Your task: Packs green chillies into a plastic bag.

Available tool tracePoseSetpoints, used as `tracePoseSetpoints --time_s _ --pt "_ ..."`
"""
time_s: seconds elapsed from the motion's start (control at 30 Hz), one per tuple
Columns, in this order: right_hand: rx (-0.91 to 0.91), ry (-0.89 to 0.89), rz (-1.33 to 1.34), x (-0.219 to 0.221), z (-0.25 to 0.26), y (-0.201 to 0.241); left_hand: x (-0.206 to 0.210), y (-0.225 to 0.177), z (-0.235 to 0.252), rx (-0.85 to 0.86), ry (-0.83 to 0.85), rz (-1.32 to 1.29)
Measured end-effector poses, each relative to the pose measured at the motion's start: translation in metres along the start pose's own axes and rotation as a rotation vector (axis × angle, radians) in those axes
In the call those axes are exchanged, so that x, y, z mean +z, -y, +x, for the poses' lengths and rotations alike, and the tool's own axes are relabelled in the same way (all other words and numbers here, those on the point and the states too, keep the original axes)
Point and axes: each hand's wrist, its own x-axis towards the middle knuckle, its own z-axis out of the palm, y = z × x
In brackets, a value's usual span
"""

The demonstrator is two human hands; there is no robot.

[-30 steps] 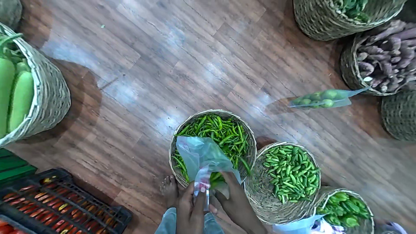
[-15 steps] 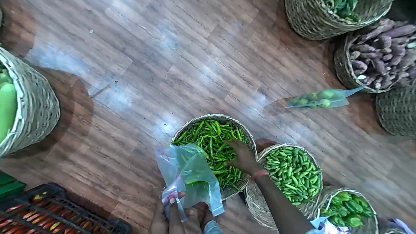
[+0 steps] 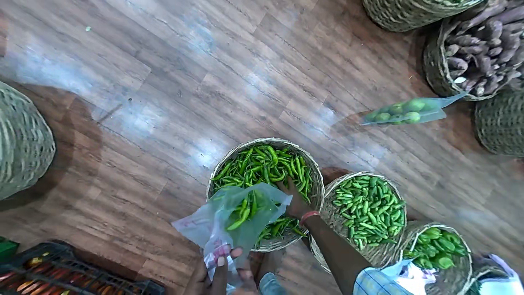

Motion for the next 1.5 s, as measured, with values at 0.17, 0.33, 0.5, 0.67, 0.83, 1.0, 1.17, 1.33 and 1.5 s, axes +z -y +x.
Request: tracePoseSetpoints --time_s 0.17,0.33,0.5,0.67,0.83,1.0,1.17,1.33,1.5 --pt "-0.029 -0.103 -0.063 0.016 -0.002 -0.004 -0.014 0.007 0.015 0.139 0.06 0.025" --pt "-0.03 -0.125 0.048 0.001 -0.028 -0.016 -0.018 0.004 0.024 0.228 0.037 -0.006" --pt "-0.093 -0.216 0.359 -0.016 -0.059 -0.029 -0.016 0.006 0.023 0.205 0.04 -0.003" --pt "-0.007 -0.095 0.926 -0.022 -0.075 -0.029 -0.012 0.008 0.018 0.209 0.034 -0.002" --pt "0.099 -0.112 1.2 -0.021 -0.074 -0.02 -0.009 0.011 0.016 0.244 0.025 0.036" --pt "0.045 -0.179 1.382 -0.032 -0.105 -0.016 -0.009 0.01 0.015 0.254 -0.033 0.059" --pt "-0.17 -0.23 1.513 -0.055 -0.152 -0.011 -0.011 0.011 0.014 0.234 -0.02 0.069" --pt "-0.512 -0.188 1.445 -0.064 -0.175 0.029 -0.011 0.012 0.016 0.22 -0.045 0.019" --pt "-0.758 -0.306 1.026 -0.059 -0.144 0.098 -0.015 0.016 0.016 0.193 0.01 -0.084"
